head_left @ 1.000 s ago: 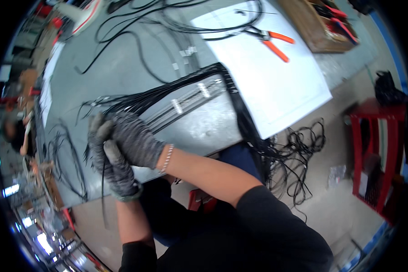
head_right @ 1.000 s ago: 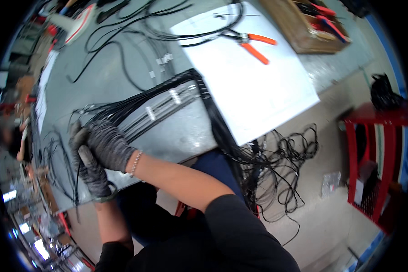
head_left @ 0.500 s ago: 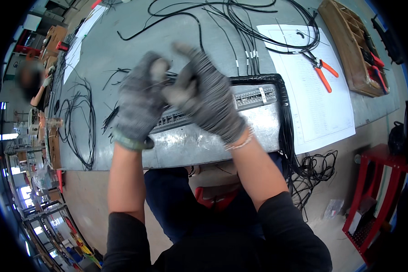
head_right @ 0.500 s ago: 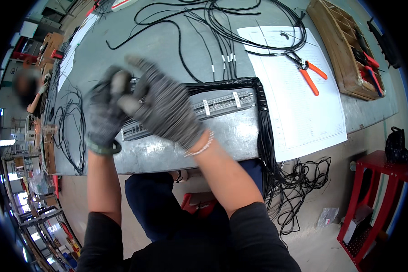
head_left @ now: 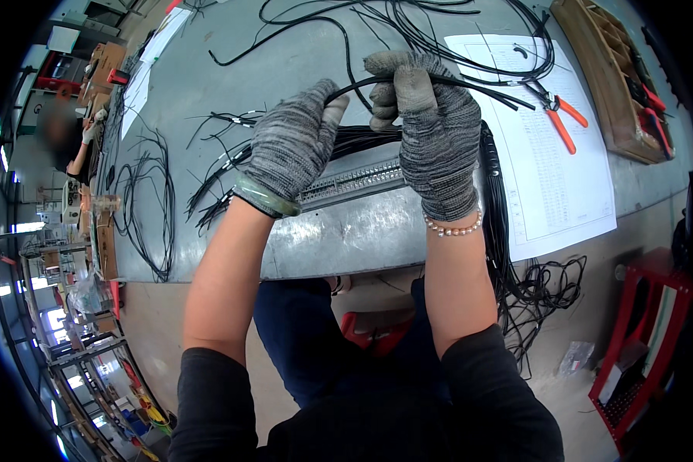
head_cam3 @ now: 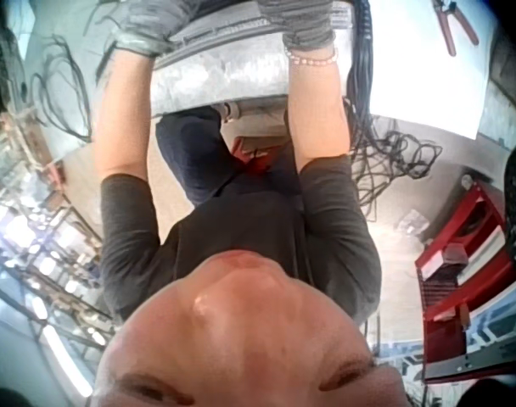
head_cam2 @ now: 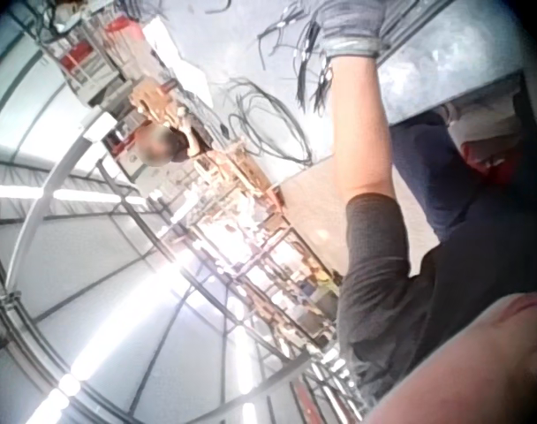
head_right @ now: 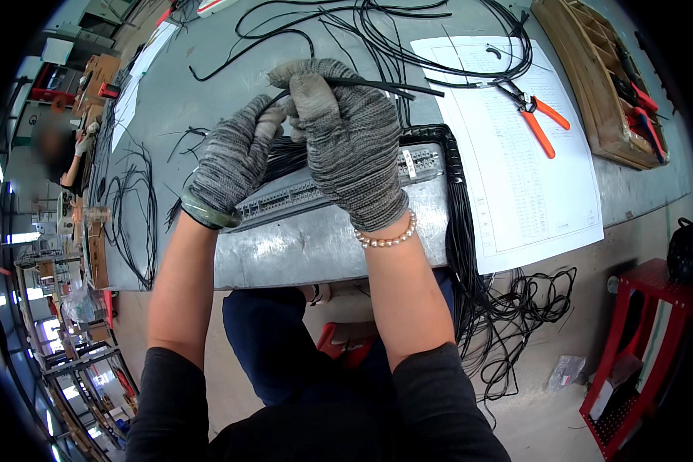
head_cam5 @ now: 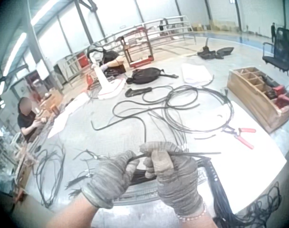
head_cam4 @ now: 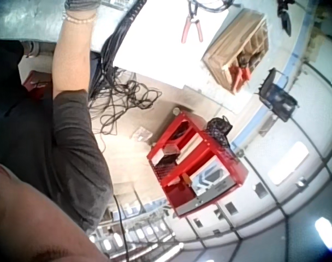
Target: The person organizes a bundle of black wires on a metal workbench. They gather the wires, align them, and use a red-handled wire stripper to trim or adjust the ends. The person then arranges the wires into a terminal block, ensuring they are neatly aligned and secured.
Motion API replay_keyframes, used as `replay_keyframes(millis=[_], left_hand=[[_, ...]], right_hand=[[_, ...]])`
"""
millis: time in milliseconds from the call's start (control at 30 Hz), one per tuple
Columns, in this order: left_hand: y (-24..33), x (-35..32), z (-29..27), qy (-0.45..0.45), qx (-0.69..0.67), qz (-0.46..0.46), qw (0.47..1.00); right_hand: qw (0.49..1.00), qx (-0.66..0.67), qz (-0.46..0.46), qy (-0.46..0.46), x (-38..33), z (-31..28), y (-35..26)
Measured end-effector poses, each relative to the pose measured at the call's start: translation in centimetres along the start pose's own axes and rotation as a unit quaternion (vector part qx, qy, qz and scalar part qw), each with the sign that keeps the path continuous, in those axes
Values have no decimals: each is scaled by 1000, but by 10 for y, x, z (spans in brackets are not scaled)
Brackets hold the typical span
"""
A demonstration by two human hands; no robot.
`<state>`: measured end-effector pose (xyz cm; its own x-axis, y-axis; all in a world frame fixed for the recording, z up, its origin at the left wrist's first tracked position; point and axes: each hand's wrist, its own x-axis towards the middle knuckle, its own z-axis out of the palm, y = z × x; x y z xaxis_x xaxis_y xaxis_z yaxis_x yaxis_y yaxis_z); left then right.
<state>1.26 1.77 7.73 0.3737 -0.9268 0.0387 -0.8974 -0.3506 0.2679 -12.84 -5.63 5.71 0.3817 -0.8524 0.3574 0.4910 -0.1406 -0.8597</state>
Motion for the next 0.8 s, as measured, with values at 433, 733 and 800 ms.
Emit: replay_keyframes(millis=[433,733,800], left_hand=[[-56,-7,61,-17,-266,-232,935],[-97,-23,77,66,-706,-288,644],[-88,-27,74,85,-746,-274,601]], right_hand=[[995,76,-47,-42,11,-17,12],[885,-418,110,-174,6,-23,69],[868,-437,103,-211,0,-11,81]])
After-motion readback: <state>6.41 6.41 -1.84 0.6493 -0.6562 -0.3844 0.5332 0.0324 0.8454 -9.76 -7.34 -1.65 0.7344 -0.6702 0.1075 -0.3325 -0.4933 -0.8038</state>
